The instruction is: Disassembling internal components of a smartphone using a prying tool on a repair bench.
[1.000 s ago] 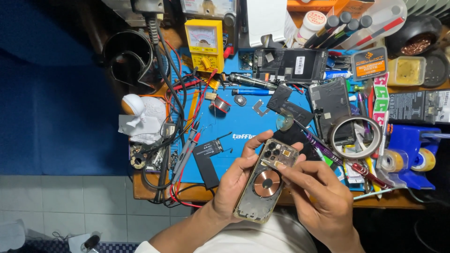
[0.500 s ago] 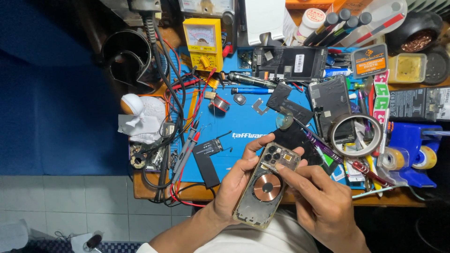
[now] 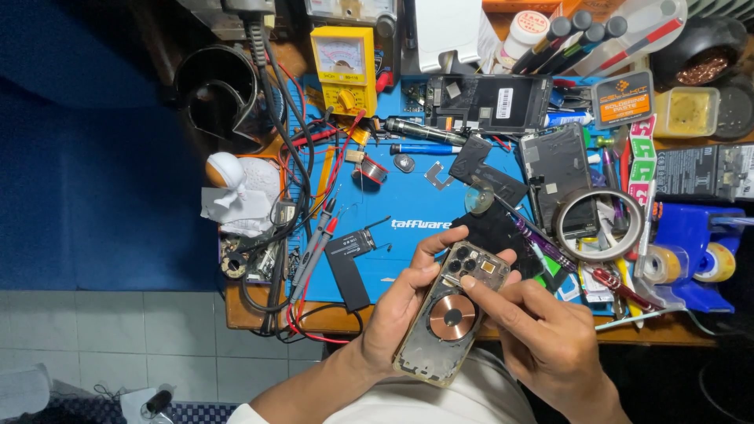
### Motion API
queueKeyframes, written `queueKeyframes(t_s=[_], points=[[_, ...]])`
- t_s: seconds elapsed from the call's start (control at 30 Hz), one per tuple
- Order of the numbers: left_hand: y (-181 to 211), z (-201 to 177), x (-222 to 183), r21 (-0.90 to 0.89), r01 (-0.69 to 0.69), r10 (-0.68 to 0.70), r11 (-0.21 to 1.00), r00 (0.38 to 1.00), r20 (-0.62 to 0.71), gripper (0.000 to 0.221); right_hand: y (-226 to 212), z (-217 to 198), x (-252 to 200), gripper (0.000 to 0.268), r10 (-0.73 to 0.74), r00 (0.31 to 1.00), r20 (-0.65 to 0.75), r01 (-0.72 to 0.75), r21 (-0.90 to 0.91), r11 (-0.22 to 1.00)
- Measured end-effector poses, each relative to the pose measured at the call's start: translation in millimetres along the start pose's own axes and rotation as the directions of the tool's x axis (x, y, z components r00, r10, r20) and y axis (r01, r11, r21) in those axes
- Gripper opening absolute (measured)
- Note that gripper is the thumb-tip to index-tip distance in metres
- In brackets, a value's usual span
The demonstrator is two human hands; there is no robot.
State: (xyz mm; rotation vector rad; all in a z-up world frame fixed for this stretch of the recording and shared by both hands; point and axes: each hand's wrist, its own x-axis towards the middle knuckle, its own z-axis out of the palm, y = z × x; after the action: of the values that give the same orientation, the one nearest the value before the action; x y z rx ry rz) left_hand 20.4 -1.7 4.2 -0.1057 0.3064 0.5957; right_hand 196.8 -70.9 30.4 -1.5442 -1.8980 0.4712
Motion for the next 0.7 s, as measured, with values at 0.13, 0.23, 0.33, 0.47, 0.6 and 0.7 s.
queueKeyframes(t_s=[0.13, 0.23, 0.33, 0.47, 0.6, 0.7], points=[[-4, -4, 1, -0.004, 0.018, -0.018, 1.000, 0.999, -0.038, 0.046, 2, -3, 1, 0.056, 0.001, 0.999, 0.038, 0.000, -0.032, 0.999], [-4, -4, 1, 0.022, 0.019, -0.018, 1.000, 0.999, -0.046, 0.047, 1, -5, 0, 0.045, 0.051, 0.997, 0.063, -0.053, 0.034, 0.998], [-4, -1, 1, -0.022, 0.014, -0.015, 1.000, 0.999, -0.038, 0.046, -6, -7, -2, 0.043, 0.117, 0.993, 0.014, -0.116, -0.040, 0.992], [-4, -2, 0, -0.007, 0.025, -0.025, 1.000, 0.999, -0.021, 0.046, 1, -12, -6, 0.044, 0.099, 0.994, 0.050, -0.098, -0.029, 0.995], [-3, 0, -2, 0.002, 0.013, -0.012, 1.000, 0.999, -0.038, 0.046, 3, -15, -3, 0.039, 0.011, 0.998, 0.069, -0.010, -0.020, 1.000], [-4, -1, -3, 0.013, 0.022, -0.021, 1.000, 0.999, -0.047, 0.046, 2, -16, 0, 0.040, -0.012, 0.997, 0.077, 0.013, -0.009, 1.000]])
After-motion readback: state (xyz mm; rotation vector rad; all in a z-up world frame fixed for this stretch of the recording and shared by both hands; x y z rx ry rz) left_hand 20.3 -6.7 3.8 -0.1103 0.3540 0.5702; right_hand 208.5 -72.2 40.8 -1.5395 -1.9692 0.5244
